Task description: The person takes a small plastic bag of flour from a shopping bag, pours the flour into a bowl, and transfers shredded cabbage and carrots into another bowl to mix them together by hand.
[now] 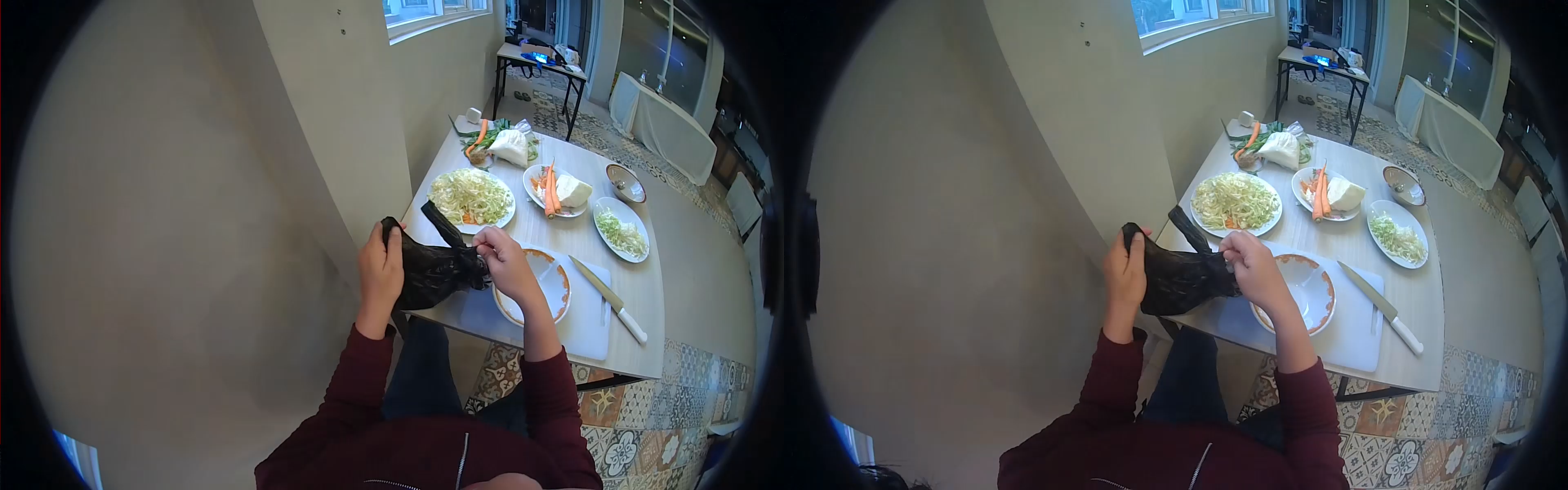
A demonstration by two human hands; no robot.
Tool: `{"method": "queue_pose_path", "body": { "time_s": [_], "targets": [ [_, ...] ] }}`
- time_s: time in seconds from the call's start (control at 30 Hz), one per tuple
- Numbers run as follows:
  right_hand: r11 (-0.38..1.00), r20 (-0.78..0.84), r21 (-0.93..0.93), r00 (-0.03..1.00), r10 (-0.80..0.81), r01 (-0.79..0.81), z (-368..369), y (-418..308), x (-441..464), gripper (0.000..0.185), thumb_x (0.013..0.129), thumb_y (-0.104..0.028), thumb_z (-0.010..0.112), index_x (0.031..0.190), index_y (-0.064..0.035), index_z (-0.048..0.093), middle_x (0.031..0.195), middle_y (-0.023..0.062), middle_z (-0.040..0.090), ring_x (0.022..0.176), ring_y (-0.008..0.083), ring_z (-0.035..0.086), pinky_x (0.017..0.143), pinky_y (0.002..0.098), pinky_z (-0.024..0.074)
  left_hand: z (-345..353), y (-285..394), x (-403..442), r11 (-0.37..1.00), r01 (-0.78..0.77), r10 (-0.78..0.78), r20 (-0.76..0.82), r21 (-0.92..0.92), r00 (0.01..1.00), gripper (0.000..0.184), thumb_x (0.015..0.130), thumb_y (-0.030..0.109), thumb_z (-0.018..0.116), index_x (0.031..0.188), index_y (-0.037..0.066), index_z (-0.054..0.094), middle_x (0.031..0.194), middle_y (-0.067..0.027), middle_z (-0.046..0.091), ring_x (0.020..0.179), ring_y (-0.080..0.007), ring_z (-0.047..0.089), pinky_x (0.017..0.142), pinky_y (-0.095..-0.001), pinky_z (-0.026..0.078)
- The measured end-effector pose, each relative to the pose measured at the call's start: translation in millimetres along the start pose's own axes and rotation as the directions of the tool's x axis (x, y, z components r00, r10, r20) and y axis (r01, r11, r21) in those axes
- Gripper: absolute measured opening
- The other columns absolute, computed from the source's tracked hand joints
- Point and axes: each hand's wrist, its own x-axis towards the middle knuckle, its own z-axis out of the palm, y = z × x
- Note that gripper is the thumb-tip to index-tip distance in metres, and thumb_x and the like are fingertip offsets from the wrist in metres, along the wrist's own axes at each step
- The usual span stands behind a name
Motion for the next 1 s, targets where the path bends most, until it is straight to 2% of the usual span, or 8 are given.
{"method": "queue_pose_path", "body": {
  "time_s": [0.07, 0.2, 0.5, 0.63, 0.77, 0.83, 0.87, 1.0],
  "targets": [
    [0.998, -0.004, 0.069, 1.0, -0.007, 0.007, 1, 0, -3, 0.007, 0.086, -0.007, 0.056, 0.09, -0.0012, 0.055, 0.081, 0.0105, 0.053, 0.08, 0.0218, 0.055, 0.072, 0.0305, 0.0438, -11, 9, 2, 0.997, 0.068, -0.069, 0.015, 0.025, 0.998, 0.017, 0.092, 0.014, 0.051, 0.094, 0.0, 0.059, 0.073, -0.0139, 0.058, 0.065, -0.0273, 0.056, 0.065, -0.0334, 0.044],
    [0.984, -0.074, 0.175, 0.997, 0.002, 0.011, -6, -41, -8, 0.017, 0.089, -0.018, 0.059, 0.092, -0.0019, 0.056, 0.085, 0.0114, 0.053, 0.082, 0.0236, 0.055, 0.073, 0.0327, 0.0442, -37, 37, 6, 0.935, -0.183, 0.204, -0.037, 0.303, 0.978, 0.012, 0.089, 0.006, 0.054, 0.097, 0.001, 0.062, 0.082, -0.013, 0.06, 0.069, -0.0241, 0.058, 0.065, -0.0317, 0.045],
    [0.757, 0.049, -0.046, 0.758, -0.651, 0.652, 50, -97, -11, 0.01, 0.078, -0.002, 0.06, 0.086, -0.0018, 0.055, 0.081, 0.0111, 0.055, 0.075, 0.028, 0.058, 0.071, 0.0368, 0.0489, -59, 35, -18, 0.912, 0.191, -0.169, 0.092, -0.363, 0.981, 0.025, 0.091, 0.001, 0.052, 0.114, 0.003, 0.061, 0.096, -0.0091, 0.064, 0.056, -0.0046, 0.052, 0.053, -0.02, 0.044],
    [0.696, 0.428, -0.555, 0.873, -0.232, 0.457, 70, -80, -10, 0.016, 0.079, -0.009, 0.058, 0.094, -0.0028, 0.059, 0.089, 0.0103, 0.061, 0.093, 0.0241, 0.062, 0.076, 0.0353, 0.0514, -66, 54, -30, 0.915, 0.256, -0.236, 0.104, -0.31, 0.966, 0.03, 0.089, -0.004, 0.052, 0.119, -0.001, 0.054, 0.101, -0.0132, 0.06, 0.055, -0.0053, 0.054, 0.045, -0.0187, 0.044],
    [0.578, 0.329, -0.792, 0.934, 0.135, 0.196, 56, -73, -14, 0.012, 0.079, -0.011, 0.058, 0.088, -0.0038, 0.057, 0.083, 0.0104, 0.062, 0.073, 0.0248, 0.067, 0.058, 0.0347, 0.0525, -71, 57, -38, 0.923, 0.294, -0.266, 0.14, -0.249, 0.954, 0.041, 0.087, -0.007, 0.052, 0.126, 0.002, 0.05, 0.117, -0.0163, 0.054, 0.056, -0.0053, 0.054, 0.044, -0.0178, 0.045],
    [0.524, 0.341, -0.807, 0.939, 0.036, 0.273, 40, -62, -20, 0.017, 0.079, -0.014, 0.061, 0.09, -0.0027, 0.056, 0.078, 0.0105, 0.062, 0.062, 0.0269, 0.066, 0.05, 0.0361, 0.0512, -71, 53, -42, 0.918, 0.294, -0.255, 0.173, -0.266, 0.951, 0.047, 0.086, -0.009, 0.052, 0.131, 0.004, 0.046, 0.123, -0.0177, 0.051, 0.059, -0.0056, 0.056, 0.045, -0.0179, 0.046],
    [0.553, 0.357, -0.813, 0.906, 0.228, 0.182, 36, -65, -20, 0.038, 0.073, -0.019, 0.071, 0.101, -0.0009, 0.055, 0.086, 0.0112, 0.06, 0.074, 0.0257, 0.065, 0.057, 0.0353, 0.0525, -69, 49, -43, 0.913, 0.281, -0.232, 0.188, -0.296, 0.954, 0.05, 0.086, -0.009, 0.051, 0.133, 0.005, 0.044, 0.124, -0.0181, 0.05, 0.06, -0.0057, 0.057, 0.045, -0.0179, 0.046],
    [0.498, 0.299, -0.843, 0.947, 0.118, 0.205, 16, -71, -36, 0.079, 0.056, -0.023, 0.083, 0.122, 0.0004, 0.048, 0.102, 0.011, 0.048, 0.1, 0.0259, 0.05, 0.071, 0.0327, 0.0516, -68, 48, -48, 0.929, 0.252, -0.188, 0.239, -0.27, 0.953, 0.058, 0.085, -0.011, 0.049, 0.139, 0.007, 0.036, 0.127, -0.0194, 0.046, 0.065, -0.0066, 0.059, 0.047, -0.0183, 0.047]
  ]
}}
